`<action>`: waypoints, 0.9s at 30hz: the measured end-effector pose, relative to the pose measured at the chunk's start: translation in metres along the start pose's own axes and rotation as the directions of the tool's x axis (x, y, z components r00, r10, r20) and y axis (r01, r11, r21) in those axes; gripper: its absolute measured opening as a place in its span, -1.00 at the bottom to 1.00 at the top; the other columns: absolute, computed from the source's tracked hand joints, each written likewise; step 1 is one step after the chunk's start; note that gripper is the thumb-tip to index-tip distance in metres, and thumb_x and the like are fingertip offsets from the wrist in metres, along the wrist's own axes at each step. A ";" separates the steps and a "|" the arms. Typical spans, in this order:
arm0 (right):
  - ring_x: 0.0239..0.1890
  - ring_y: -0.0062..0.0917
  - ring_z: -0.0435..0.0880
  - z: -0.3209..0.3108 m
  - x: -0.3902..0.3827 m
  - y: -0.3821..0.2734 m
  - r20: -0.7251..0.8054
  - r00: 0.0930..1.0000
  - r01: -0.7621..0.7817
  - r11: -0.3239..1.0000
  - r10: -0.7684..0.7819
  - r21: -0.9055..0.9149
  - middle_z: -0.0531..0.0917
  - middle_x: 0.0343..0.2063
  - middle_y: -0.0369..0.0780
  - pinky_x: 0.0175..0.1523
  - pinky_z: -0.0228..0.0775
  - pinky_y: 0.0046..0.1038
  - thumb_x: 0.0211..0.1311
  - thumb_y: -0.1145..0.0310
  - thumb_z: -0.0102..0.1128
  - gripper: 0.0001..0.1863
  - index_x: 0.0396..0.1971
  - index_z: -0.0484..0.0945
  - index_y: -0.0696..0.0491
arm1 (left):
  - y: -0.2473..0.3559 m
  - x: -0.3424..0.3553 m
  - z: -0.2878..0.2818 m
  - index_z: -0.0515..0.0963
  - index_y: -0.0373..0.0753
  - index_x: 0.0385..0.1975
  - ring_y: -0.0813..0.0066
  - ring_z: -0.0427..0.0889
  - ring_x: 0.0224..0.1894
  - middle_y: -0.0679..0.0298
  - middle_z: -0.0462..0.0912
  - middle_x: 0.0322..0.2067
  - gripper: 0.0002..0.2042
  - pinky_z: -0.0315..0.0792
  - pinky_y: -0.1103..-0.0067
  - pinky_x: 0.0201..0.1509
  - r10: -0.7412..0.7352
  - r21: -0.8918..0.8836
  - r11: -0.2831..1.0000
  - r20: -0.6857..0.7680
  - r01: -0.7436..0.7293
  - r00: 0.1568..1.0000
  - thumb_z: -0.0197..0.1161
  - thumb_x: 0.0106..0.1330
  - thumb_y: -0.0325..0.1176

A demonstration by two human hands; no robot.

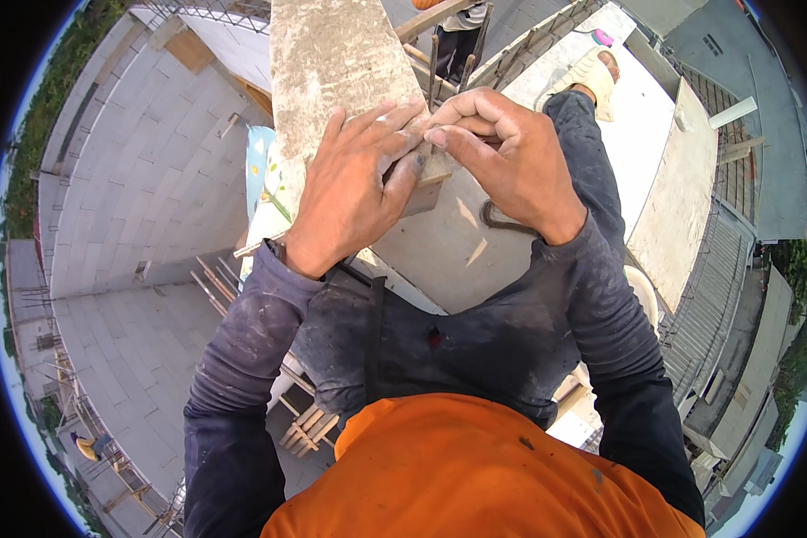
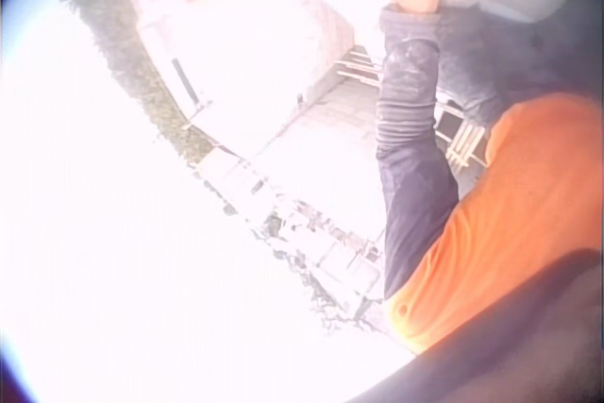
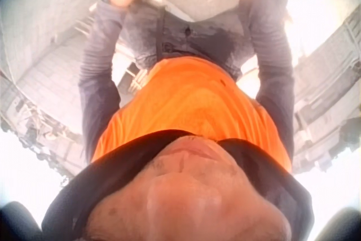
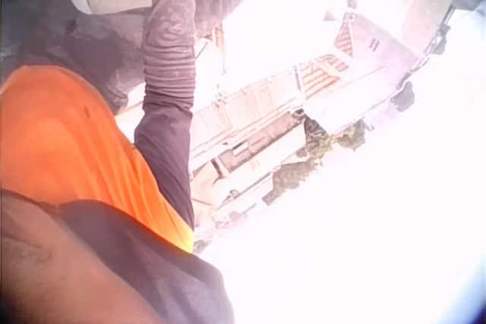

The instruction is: The person constructs a wooden formwork for a concrete beam by placing a wooden board onto a rebar structure, reaching into a bucket to retrieve nails, and hammering them into the wood with a hatchet.

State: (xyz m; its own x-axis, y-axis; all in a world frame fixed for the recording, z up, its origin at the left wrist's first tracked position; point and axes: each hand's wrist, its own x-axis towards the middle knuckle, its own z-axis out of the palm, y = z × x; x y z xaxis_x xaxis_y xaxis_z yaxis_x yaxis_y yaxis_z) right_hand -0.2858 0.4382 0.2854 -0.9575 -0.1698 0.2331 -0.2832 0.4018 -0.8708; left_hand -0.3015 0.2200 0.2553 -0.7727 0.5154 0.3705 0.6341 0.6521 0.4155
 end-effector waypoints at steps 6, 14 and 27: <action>-0.20 -0.75 0.73 0.009 -0.002 0.004 -0.014 0.999 0.039 0.999 -0.039 0.023 0.84 -0.27 -0.27 -0.11 0.54 -0.62 0.45 0.38 0.43 -0.78 -0.04 0.70 0.17 | -0.003 -0.003 -0.002 0.71 -0.24 0.11 0.08 0.43 0.51 0.21 0.61 0.37 -0.71 0.07 -0.03 0.65 -0.017 -0.053 0.998 -0.021 0.016 1.000 0.29 0.50 -0.29; -0.30 -0.39 0.88 -0.002 -0.005 -0.010 -0.025 0.999 0.039 0.989 -0.043 -0.139 0.84 -0.34 -0.12 -0.20 0.62 -0.43 0.41 0.36 0.38 -0.81 -0.09 0.67 0.13 | 0.008 0.008 -0.004 0.62 -0.19 0.24 0.06 0.43 0.51 0.21 0.58 0.40 -0.63 0.05 -0.03 0.65 -0.012 -0.038 0.999 0.042 0.013 0.999 0.29 0.48 -0.32; -0.40 -0.10 0.75 0.016 -0.010 0.017 -0.137 0.922 0.317 0.909 -0.362 -0.269 0.73 -0.43 -0.13 -0.31 0.57 -0.11 0.38 0.33 0.29 -0.84 -0.14 0.59 0.03 | 0.013 0.015 0.004 0.66 -0.31 0.13 0.35 0.59 0.29 0.20 0.72 0.14 -0.67 -0.08 0.23 0.59 -0.309 -0.461 0.831 0.087 0.313 0.947 0.39 0.38 -0.48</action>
State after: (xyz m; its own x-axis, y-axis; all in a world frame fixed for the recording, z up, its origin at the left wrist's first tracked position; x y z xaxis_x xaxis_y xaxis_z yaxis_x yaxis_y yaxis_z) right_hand -0.2802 0.4328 0.2611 -0.7877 -0.1788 0.5895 -0.5758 0.5536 -0.6016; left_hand -0.3046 0.2383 0.2631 -0.9301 0.3348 0.1507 0.2976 0.4469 0.8436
